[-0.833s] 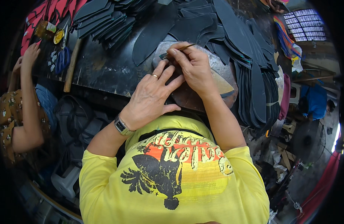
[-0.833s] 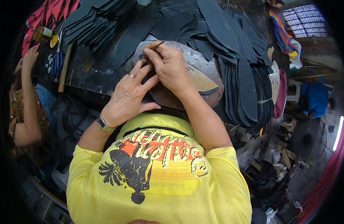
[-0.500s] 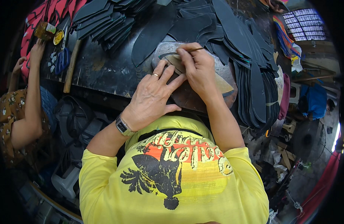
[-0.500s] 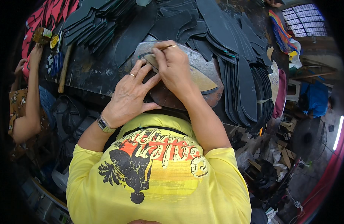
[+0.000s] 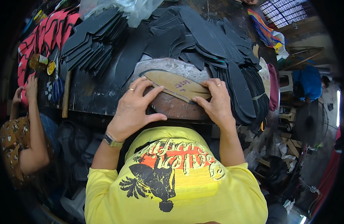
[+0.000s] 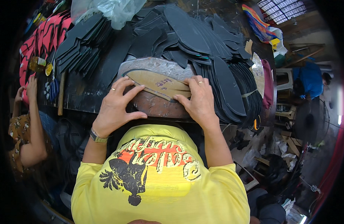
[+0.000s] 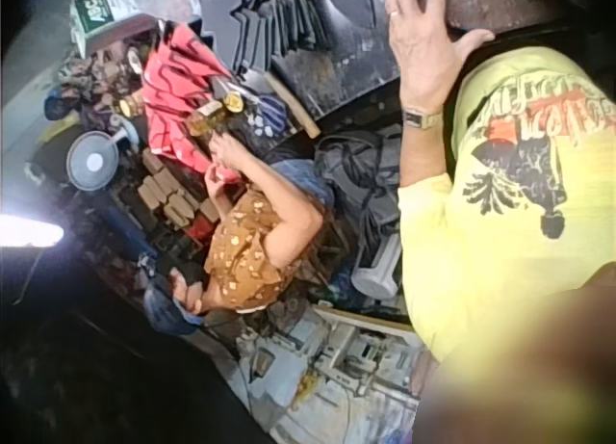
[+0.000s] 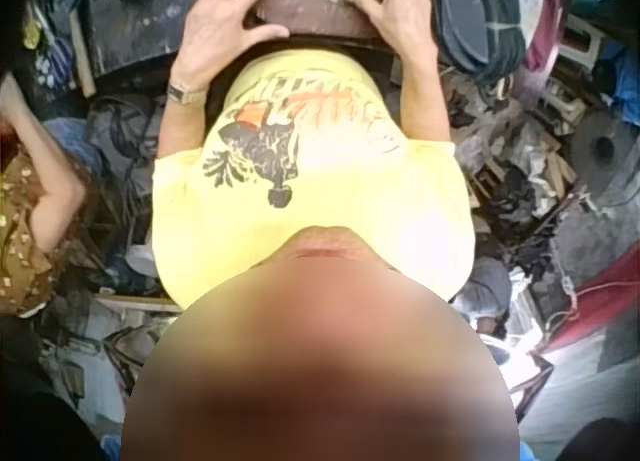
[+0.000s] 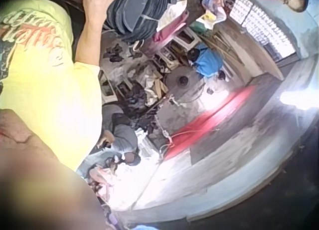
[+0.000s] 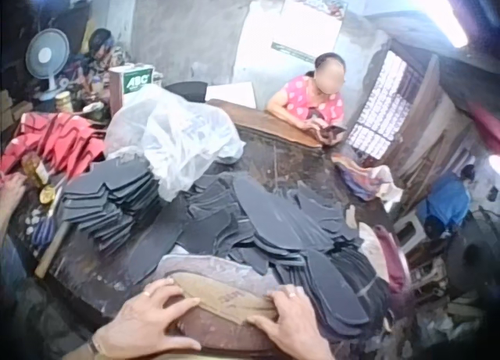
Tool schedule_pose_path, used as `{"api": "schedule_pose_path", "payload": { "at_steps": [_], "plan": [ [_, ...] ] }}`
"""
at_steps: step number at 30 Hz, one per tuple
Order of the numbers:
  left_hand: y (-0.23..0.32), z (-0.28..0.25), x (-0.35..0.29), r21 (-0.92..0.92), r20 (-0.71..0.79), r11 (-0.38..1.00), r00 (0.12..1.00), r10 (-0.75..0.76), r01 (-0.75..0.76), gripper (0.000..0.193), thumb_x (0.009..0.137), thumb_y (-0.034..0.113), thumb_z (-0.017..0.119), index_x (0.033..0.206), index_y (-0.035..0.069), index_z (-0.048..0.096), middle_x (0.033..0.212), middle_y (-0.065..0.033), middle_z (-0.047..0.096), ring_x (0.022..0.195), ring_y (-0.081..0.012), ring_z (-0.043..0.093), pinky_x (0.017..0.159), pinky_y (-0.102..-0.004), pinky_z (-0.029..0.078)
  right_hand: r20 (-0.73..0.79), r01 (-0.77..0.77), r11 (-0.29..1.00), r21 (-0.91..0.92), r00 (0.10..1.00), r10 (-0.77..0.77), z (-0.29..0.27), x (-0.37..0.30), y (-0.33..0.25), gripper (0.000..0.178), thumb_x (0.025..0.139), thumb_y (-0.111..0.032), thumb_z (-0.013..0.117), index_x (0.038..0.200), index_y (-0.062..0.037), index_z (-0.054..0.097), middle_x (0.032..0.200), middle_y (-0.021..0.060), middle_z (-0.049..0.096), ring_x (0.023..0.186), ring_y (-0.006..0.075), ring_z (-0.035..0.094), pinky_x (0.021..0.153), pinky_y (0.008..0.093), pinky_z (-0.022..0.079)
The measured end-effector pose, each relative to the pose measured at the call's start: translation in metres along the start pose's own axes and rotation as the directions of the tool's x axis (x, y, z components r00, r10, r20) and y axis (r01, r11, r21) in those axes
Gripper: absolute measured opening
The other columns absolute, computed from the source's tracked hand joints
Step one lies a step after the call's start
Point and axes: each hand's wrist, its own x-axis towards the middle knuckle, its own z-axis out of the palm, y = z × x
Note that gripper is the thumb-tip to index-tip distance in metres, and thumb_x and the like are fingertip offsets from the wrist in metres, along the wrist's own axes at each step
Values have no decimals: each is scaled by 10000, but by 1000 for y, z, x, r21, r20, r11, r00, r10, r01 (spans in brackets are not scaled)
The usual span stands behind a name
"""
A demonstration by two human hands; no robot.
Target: The person repeatedly places a cardboard template on a black shoe insole, traces its outline, and stacks the insoles. The person then gathers and aligns the stacked insoles into a neat pile.
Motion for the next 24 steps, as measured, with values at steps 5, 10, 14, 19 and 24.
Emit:
{"api": "schedule_pose_path", "payload": {
  "at_steps": [5, 10, 14, 19, 24],
  "plan": [
    [-27, -9, 3, -170, -269, 977, 948, -169, 126, 375, 866, 214, 810, 1200, 73, 714, 1163, -108, 668, 1030, -317, 673, 882, -403, 528, 169, -233, 688, 687, 973, 160, -1, 14, 14, 190, 908, -56, 756, 1044, -12, 631, 939, -35, 624, 915, 48, 573, 823, 242, 481],
    [-55, -3, 11, 136, -398, 950, 893, -208, 282, 379, 893, 182, 783, 1246, 79, 692, 1289, -160, 641, 1166, -359, 634, 984, -450, 492, -238, 121, 511, 851, 957, 168, -24, 79, 44, 196, 965, -59, 695, 1122, 38, 629, 1045, 42, 683, 969, 96, 620, 895, 259, 501],
    [-67, 6, 21, 178, -353, 905, 884, -307, 386, 505, 893, 187, 788, 1367, 107, 634, 1428, -180, 595, 1265, -381, 596, 1050, -451, 484, -364, 44, 777, 628, 899, 243, -15, 132, 72, 250, 1011, -115, 633, 1210, 35, 649, 1086, 101, 704, 990, 193, 661, 931, 321, 502],
    [-73, 6, 22, 167, -326, 897, 882, -341, 409, 678, 841, 178, 825, 1455, 119, 540, 1350, -194, 605, 1262, -387, 567, 1038, -451, 489, -567, -31, 969, 245, 806, 169, -2, 123, 77, 240, 1048, -174, 598, 1173, 11, 687, 1080, 96, 694, 984, 202, 637, 917, 321, 489],
    [-75, 0, 29, -15, -374, 903, 836, -403, 429, 764, 823, 82, 833, 1506, 151, 500, 1260, -188, 666, 1118, -358, 657, 973, -439, 534, -373, 102, 646, 756, 878, 298, -7, 83, 55, 236, 1062, -136, 609, 1206, 38, 674, 1102, 23, 679, 1013, 94, 623, 935, 250, 486]
  ]
}}
